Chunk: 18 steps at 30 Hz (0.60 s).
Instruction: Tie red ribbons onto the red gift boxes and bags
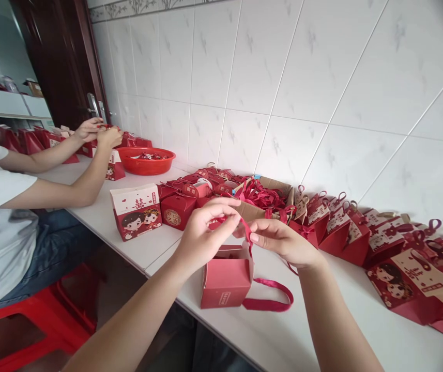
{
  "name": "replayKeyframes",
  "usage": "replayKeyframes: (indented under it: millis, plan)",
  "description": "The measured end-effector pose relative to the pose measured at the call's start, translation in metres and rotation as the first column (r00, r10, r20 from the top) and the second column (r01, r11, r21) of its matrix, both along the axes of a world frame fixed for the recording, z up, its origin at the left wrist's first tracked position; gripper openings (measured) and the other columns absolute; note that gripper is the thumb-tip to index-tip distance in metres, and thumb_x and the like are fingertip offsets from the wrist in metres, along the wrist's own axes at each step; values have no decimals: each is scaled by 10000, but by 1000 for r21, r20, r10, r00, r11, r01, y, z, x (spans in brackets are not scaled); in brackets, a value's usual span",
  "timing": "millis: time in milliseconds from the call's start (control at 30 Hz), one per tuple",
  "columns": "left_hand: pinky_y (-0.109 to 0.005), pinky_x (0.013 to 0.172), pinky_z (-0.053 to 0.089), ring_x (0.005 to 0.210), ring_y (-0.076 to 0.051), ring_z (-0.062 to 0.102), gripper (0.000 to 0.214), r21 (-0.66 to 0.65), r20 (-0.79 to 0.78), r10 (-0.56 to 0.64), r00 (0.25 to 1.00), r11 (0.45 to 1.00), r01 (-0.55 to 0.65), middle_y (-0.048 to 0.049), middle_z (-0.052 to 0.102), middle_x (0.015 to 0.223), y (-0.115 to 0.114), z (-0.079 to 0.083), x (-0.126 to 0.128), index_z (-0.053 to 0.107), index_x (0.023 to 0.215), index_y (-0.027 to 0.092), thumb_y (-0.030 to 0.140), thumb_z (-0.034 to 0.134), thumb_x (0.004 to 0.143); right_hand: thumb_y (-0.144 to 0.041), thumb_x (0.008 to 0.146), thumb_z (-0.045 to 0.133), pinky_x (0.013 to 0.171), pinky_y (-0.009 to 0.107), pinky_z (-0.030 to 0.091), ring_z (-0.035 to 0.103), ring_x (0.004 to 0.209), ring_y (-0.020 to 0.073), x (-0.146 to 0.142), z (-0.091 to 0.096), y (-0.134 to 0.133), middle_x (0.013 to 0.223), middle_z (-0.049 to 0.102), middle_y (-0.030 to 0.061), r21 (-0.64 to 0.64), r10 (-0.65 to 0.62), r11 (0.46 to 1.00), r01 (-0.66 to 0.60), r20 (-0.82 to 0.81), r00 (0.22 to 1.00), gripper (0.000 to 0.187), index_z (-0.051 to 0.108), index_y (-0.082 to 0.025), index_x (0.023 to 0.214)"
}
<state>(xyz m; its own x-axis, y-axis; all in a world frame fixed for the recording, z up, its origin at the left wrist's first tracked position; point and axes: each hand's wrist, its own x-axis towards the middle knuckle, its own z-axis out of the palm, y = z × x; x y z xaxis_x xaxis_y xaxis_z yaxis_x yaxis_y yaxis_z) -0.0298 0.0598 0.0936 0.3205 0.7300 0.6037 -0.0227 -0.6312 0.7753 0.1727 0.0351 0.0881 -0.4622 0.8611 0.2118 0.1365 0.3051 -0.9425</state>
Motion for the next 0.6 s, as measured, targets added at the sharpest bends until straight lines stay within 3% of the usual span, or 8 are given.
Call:
replayKeyframes:
  millis: [67, 133, 200, 267, 367, 500, 600]
  plan:
    - [-370, 969, 442, 1175, -247, 551, 137, 34, -53, 41, 998, 999, -39, -79, 603, 1207, -4, 0, -10, 657, 858, 196, 292, 560, 859, -346, 858, 639, 844, 337, 472, 622, 825, 171, 2, 4, -7, 825, 662, 21, 18, -23, 1000, 24, -71, 997, 149, 670, -201, 853]
    - [-406, 1016, 400, 1217, -262, 499, 151, 99, -241, 86, 967, 993, -64, -77, 576, 1231, -7, -4, -18, 646, 954, 213, 270, 572, 835, -322, 860, 636, 815, 343, 480, 625, 816, 179, 6, 10, -17, 814, 665, 25, 59, -52, 996, 63, -173, 984, 121, 670, -210, 830]
    - [-450, 994, 406, 1203, -294, 478, 202, 173, -476, 131, 870, 983, -54, -86, 584, 1181, -10, -12, -20, 634, 985, 213, 230, 595, 788, -315, 869, 619, 810, 352, 485, 621, 825, 186, 9, 18, -28, 805, 659, 25, 136, -82, 982, 129, -309, 948, 111, 672, -229, 823]
    - [-481, 903, 447, 1097, -324, 518, 141, 221, -665, 179, 725, 975, -38, -99, 614, 1036, -10, -21, -16, 639, 894, 191, 202, 590, 762, -324, 872, 606, 787, 349, 494, 607, 791, 184, 11, 26, -40, 758, 631, 19, 199, -98, 960, 199, -424, 900, 117, 672, -249, 812]
    - [-467, 748, 487, 914, -321, 577, 98, 233, -792, 218, 570, 971, -48, -100, 608, 868, -9, -34, -7, 631, 748, 176, 180, 541, 785, -343, 872, 596, 726, 321, 489, 571, 723, 174, 8, 31, -50, 686, 584, 11, 239, -70, 949, 206, -478, 876, 136, 659, -253, 792]
    - [-470, 718, 506, 951, -344, 587, 151, 247, -799, 244, 550, 967, -70, -120, 602, 919, -7, -43, -1, 645, 694, 181, 157, 530, 788, -339, 907, 544, 771, 326, 460, 564, 751, 172, -5, 26, -43, 746, 596, 14, 199, -92, 965, 169, -346, 934, 190, 636, -235, 776]
    - [-500, 801, 510, 1112, -375, 530, 107, 230, -745, 248, 619, 967, -110, -147, 586, 1083, -7, -49, -3, 659, 761, 182, 139, 561, 763, -326, 916, 519, 831, 327, 430, 570, 888, 188, -20, 14, -26, 956, 621, 37, 161, -211, 961, 227, -110, 971, 230, 605, -205, 740]
